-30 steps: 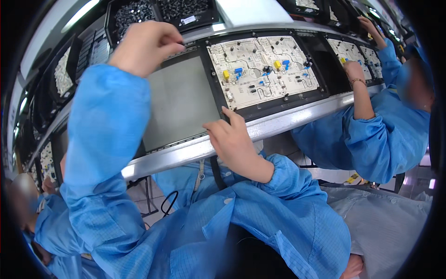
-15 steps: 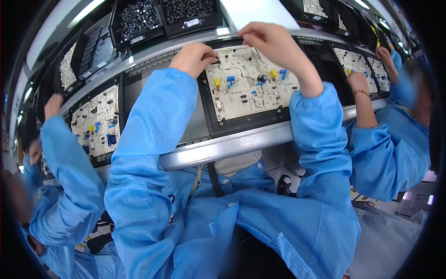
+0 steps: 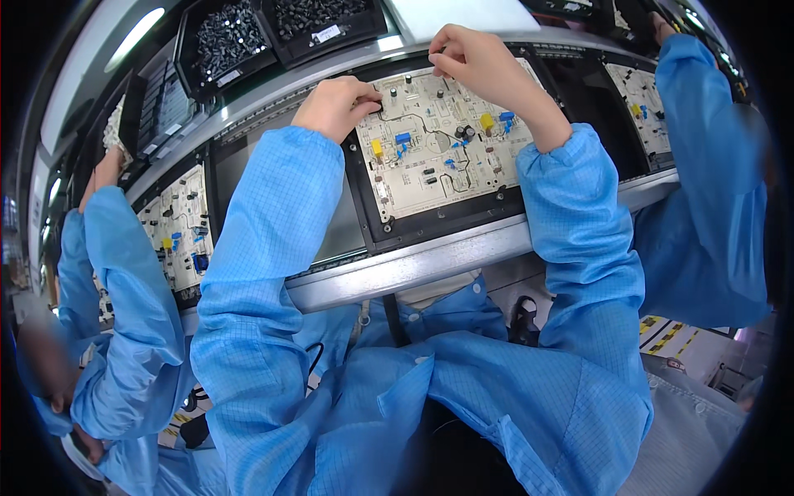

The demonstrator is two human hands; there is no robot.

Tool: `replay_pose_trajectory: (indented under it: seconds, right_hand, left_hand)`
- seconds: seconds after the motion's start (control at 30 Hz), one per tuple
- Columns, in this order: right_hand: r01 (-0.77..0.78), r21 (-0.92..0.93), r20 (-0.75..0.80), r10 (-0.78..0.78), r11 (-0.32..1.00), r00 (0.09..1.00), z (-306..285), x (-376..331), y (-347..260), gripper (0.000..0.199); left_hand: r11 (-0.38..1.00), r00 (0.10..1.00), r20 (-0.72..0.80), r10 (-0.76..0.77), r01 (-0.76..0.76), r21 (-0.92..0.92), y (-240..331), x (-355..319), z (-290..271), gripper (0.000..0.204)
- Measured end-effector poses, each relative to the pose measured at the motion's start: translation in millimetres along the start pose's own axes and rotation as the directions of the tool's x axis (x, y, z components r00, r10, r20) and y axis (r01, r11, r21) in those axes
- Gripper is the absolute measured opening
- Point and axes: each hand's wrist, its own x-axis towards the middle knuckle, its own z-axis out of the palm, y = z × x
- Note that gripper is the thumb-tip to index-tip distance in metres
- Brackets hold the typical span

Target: Manual assembly of electronic components onto printed circuit boards on a factory production line.

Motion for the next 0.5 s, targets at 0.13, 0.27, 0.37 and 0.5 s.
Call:
replay_pose_trajectory:
  seconds: [0.13,0.27,0.37,0.5]
  right_hand:
    - [-0.007,-0.016,-0.009,0.007,1.000,1.000,-5.4,-3.1,-4.1,0.015]
    - [-0.065,0.015,0.003,0.065,0.998,0.998,-10.8,-6.3,-13.5,0.016]
    - [-0.073,-0.013,0.024,0.073,0.997,0.997,-14.2,-4.7,-19.7,0.016]
    - [0.070,-0.125,0.019,-0.068,0.990,0.998,-11.9,-4.4,-11.0,0.014]
  left_hand:
    - [1.000,0.999,-0.031,0.014,-0.013,0.015,2.6,-0.5,-0.3,0.021]
    - [1.000,1.000,-0.015,0.028,-0.028,0.012,1.9,-3.2,-4.3,0.021]
    - [1.000,1.000,-0.011,0.013,-0.013,0.029,1.5,-3.4,-4.7,0.022]
    - [0.998,1.000,0.031,0.003,-0.005,0.060,8.3,-3.2,-9.3,0.024]
